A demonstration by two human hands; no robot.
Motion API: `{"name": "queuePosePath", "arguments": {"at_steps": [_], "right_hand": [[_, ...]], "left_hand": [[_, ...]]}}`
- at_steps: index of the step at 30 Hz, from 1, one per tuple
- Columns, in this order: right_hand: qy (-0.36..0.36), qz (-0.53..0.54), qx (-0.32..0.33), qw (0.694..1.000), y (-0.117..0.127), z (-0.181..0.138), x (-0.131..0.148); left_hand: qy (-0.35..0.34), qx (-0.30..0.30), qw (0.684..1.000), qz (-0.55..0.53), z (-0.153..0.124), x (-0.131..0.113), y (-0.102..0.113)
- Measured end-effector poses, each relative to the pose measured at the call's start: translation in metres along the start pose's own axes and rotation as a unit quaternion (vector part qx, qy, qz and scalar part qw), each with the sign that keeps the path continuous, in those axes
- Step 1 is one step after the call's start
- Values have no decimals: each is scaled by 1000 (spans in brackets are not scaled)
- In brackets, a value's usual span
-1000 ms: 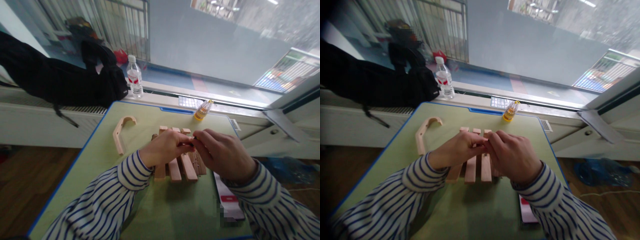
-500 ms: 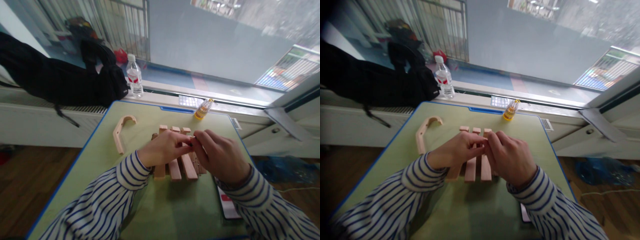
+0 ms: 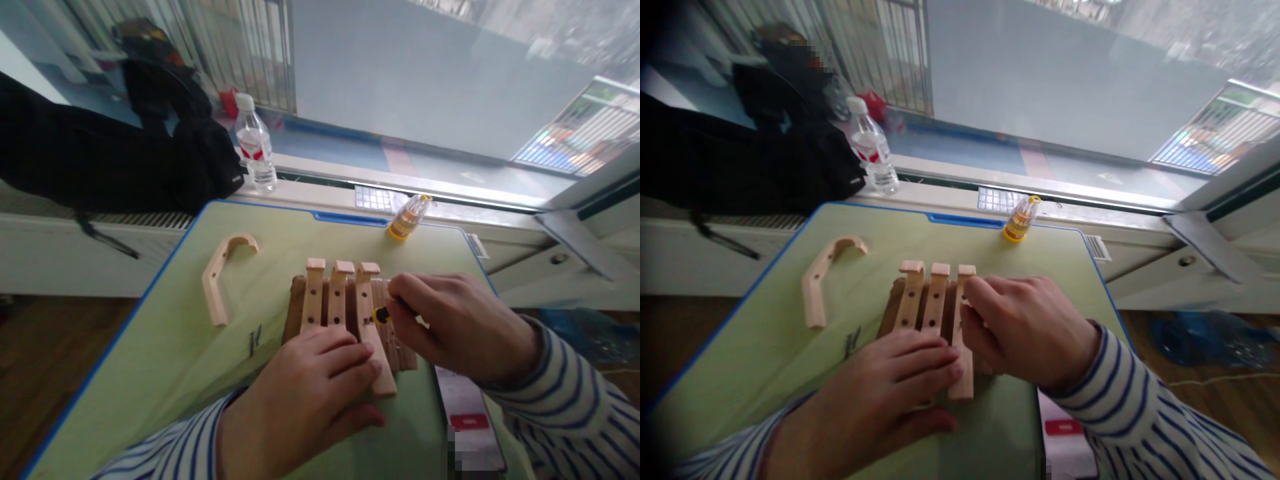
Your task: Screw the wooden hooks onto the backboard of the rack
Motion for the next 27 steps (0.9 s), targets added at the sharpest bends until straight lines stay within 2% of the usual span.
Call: {"name": "queuePosePath", "arguments": {"at_steps": [4, 10, 14, 19, 25, 27], "right_hand": [[16, 53, -21, 998, -3, -2, 2], [-1, 53, -60, 997, -4, -4, 3], [-13, 56, -55, 997, -6, -3, 2], [-47, 61, -74, 994, -6, -6, 5], [-137, 25, -109, 984, -5, -12, 4], [-136, 16, -111, 984, -4, -12, 4]], "left_hand": [[1, -61, 998, 9, 0, -2, 2], [2, -79, 997, -8, -1, 0, 0], [-2, -104, 995, -9, 1, 3, 3], [-5, -109, 994, 7, 4, 2, 8], [-10, -97, 995, 6, 4, 1, 8], [-6, -95, 995, 8, 4, 0, 6]]}}
Point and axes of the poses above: each hand's wrist, its own z-axis towards the middle knuckle, its own y-axis out of the back of the hand, x = y × z, the point moved 6 cm from there along z, towards the middle knuckle, and after that the axes turned 3 degrees about -z, right-handed, at the moved point
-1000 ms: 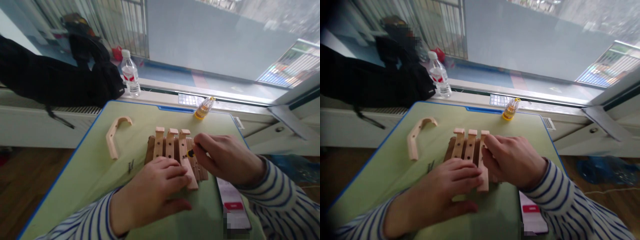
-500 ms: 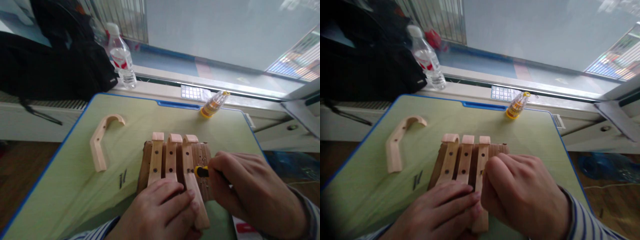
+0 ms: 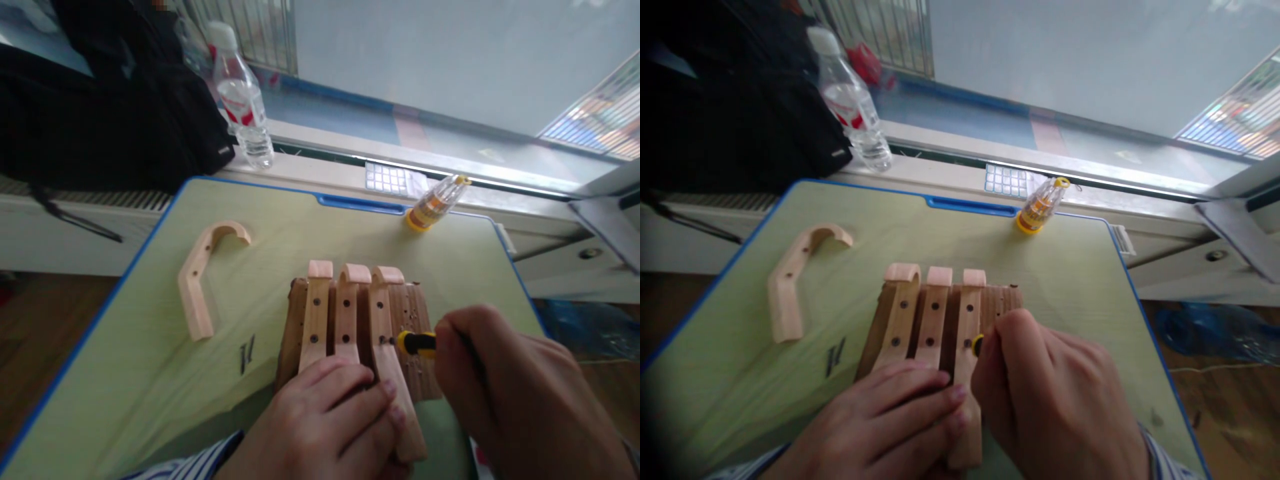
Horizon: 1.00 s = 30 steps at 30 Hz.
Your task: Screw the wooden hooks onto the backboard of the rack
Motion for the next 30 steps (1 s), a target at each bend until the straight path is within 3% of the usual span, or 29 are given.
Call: {"name": "queuePosePath", "arguments": {"at_steps": [5, 14, 21, 30], "right_hand": [[31, 3, 59, 998, 2, 4, -2], [150, 57, 184, 970, 2, 16, 5], [196, 48, 137, 970, -2, 16, 7], [114, 31, 96, 988, -1, 6, 4]], "left_hand": [[18, 2, 1000, -18, -4, 1, -3], [33, 40, 997, -54, -3, 4, -1], [36, 51, 997, -52, -1, 6, -3], [18, 16, 999, -29, 1, 6, 1]]}}
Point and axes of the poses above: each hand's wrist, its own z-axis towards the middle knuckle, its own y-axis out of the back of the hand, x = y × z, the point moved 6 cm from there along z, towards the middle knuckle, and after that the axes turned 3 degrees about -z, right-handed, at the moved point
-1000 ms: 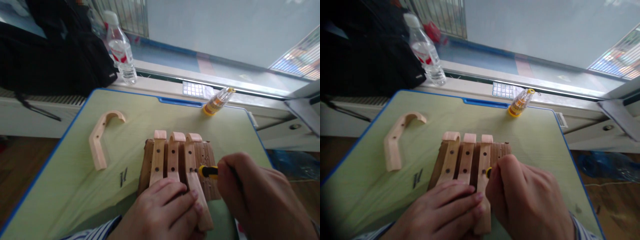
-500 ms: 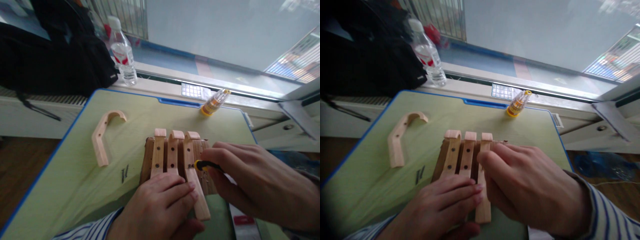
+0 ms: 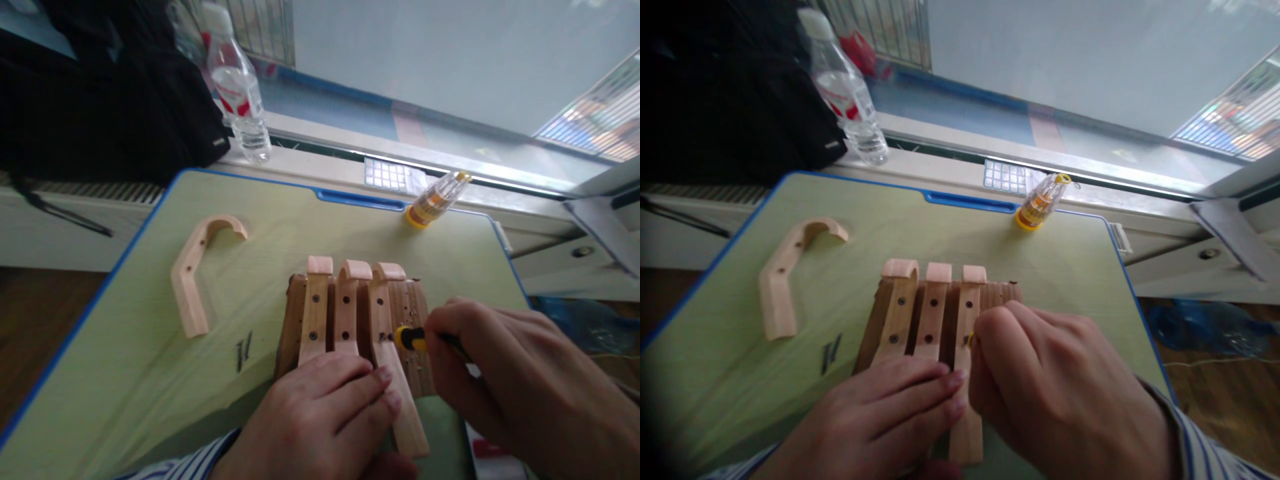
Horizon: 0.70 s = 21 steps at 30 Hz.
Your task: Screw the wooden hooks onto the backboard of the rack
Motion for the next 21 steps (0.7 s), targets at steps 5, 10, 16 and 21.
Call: {"name": "queuePosePath", "arguments": {"at_steps": [5, 10, 16, 21], "right_hand": [[-68, -17, -48, 996, 0, -4, -2], [-83, -28, -28, 996, 1, -6, -9], [-32, -40, 56, 997, 3, -1, -6], [31, 15, 113, 993, 3, 8, 0]], "left_hand": [[14, 15, 1000, -12, 1, 1, -1], [37, -3, 999, -13, -1, 0, 1], [67, 14, 997, -25, -4, 0, -2], [82, 24, 996, -22, -6, 3, -7]]}}
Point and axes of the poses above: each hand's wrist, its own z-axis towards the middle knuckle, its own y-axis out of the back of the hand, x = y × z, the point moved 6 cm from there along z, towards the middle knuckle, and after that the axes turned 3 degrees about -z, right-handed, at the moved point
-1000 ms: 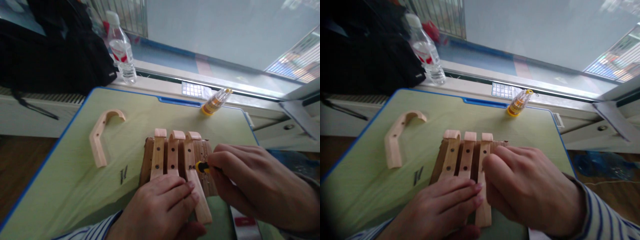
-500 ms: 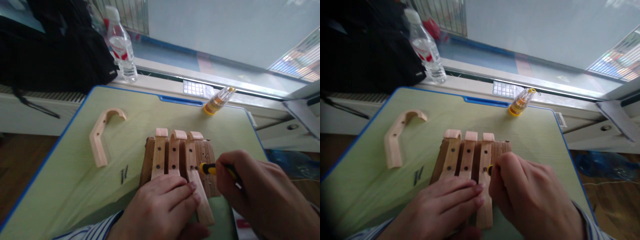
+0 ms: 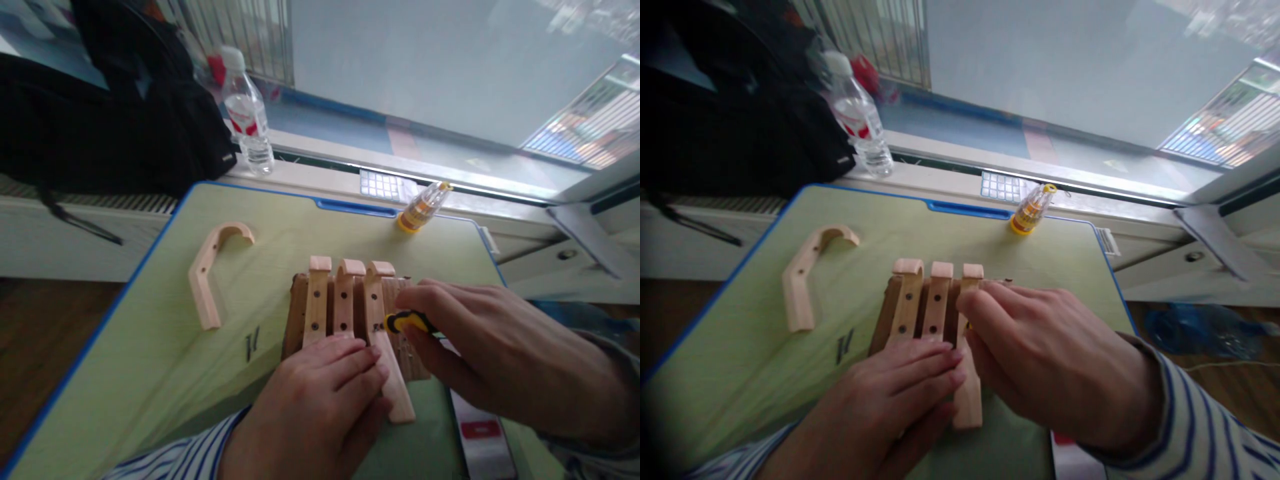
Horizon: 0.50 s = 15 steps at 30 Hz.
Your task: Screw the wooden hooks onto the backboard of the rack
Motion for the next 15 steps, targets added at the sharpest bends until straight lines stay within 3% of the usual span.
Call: {"name": "queuePosePath", "arguments": {"at_steps": [4, 15], "right_hand": [[33, 1, 6, 999, 1, 6, 1], [15, -35, -108, 993, -4, 3, 2]], "left_hand": [[-1, -6, 1000, -4, 2, -1, 1], [-11, -8, 1000, -7, 1, -1, 3]]}}
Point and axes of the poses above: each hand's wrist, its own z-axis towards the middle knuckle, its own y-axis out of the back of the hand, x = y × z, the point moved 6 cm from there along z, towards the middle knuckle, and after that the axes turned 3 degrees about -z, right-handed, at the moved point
